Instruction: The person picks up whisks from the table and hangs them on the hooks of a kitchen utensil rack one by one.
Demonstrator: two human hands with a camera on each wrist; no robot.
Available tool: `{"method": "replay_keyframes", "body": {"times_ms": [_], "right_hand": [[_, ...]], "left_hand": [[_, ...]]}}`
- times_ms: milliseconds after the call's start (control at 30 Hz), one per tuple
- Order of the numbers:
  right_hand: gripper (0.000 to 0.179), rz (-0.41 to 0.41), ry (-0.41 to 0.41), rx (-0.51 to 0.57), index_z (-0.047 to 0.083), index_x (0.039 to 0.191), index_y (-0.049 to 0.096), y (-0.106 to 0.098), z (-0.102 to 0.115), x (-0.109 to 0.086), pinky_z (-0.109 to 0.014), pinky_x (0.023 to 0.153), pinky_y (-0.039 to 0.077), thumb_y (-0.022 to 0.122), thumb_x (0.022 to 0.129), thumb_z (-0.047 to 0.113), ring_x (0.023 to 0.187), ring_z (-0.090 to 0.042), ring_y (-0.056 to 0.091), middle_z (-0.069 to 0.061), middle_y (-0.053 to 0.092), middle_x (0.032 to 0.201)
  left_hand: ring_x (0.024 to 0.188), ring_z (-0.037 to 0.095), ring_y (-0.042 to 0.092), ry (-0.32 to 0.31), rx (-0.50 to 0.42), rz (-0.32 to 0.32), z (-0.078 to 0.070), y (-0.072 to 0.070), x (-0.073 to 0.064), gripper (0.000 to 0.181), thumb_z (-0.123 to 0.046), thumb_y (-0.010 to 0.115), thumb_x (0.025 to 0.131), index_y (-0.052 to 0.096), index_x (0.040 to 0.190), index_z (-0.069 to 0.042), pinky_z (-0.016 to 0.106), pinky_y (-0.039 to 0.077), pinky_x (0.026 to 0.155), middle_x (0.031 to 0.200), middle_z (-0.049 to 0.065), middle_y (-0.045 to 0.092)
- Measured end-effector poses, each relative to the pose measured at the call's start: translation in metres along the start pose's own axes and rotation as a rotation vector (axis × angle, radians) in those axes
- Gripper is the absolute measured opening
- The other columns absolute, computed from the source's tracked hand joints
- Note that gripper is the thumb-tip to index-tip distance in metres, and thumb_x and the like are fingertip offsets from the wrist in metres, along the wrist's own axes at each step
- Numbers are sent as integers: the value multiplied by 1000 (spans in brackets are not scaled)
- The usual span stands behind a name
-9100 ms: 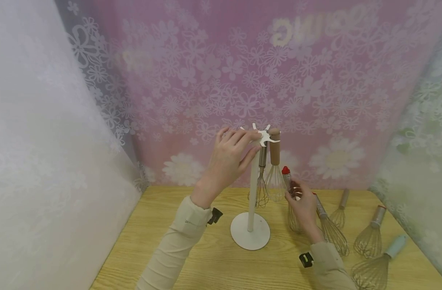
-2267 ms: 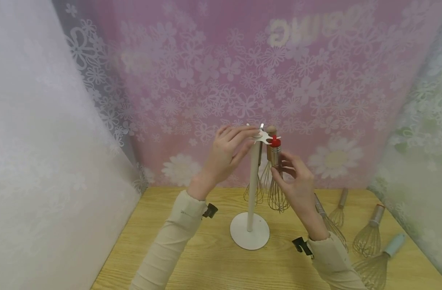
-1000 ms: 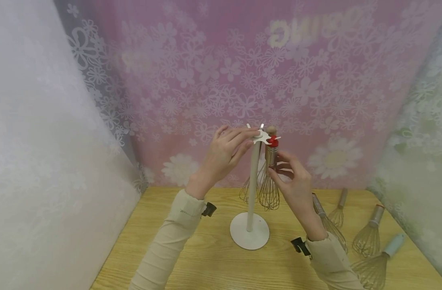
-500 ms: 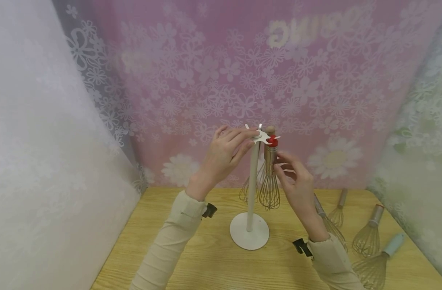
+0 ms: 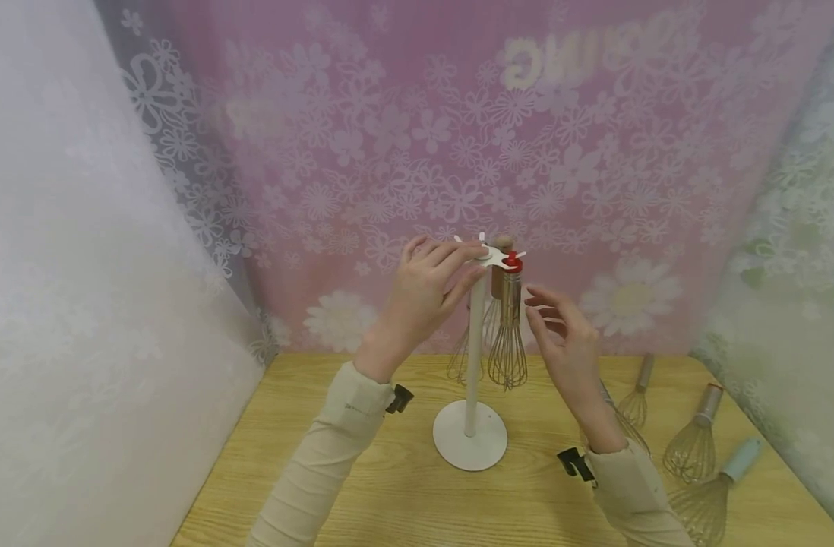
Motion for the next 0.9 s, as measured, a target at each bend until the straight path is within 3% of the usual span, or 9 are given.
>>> {"method": "replay_keyframes", "body": {"times_ms": [267,500,900], "right_hand": [[30,7,1,-30,0,126,67,-1,-9,-3,-8,84,50,67,96,0,97,0,65,-18,72,107],[30,11,24,-29,2,127,67,-3,-17,-3,-9,84,50,66,97,0,97,9,61,-16,72,108],[31,-1,79,-16,0,127,68,-10,-35,-7,-5,82,47,65,96,-4,94,11,60,-21,70,110]], "left_hand": [[99,20,66,22,69,-36,-7,-2,3,25,-34,67,98,71,116,-17,47,42,106,111,-1,73],[93,20,63,33,138,-66,-11,-2,5,26,-38,69,96,71,112,-17,44,44,100,106,-2,72],[98,20,62,27,113,-70,-12,-2,3,25,-35,67,98,72,115,-16,46,41,103,110,-1,72]]}}
Point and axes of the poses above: each hand's wrist, its own x-axis towards the middle knuckle, its own y-axis out of the palm, z = x × y, the point moved 8 cm from there along x, towards the middle knuckle
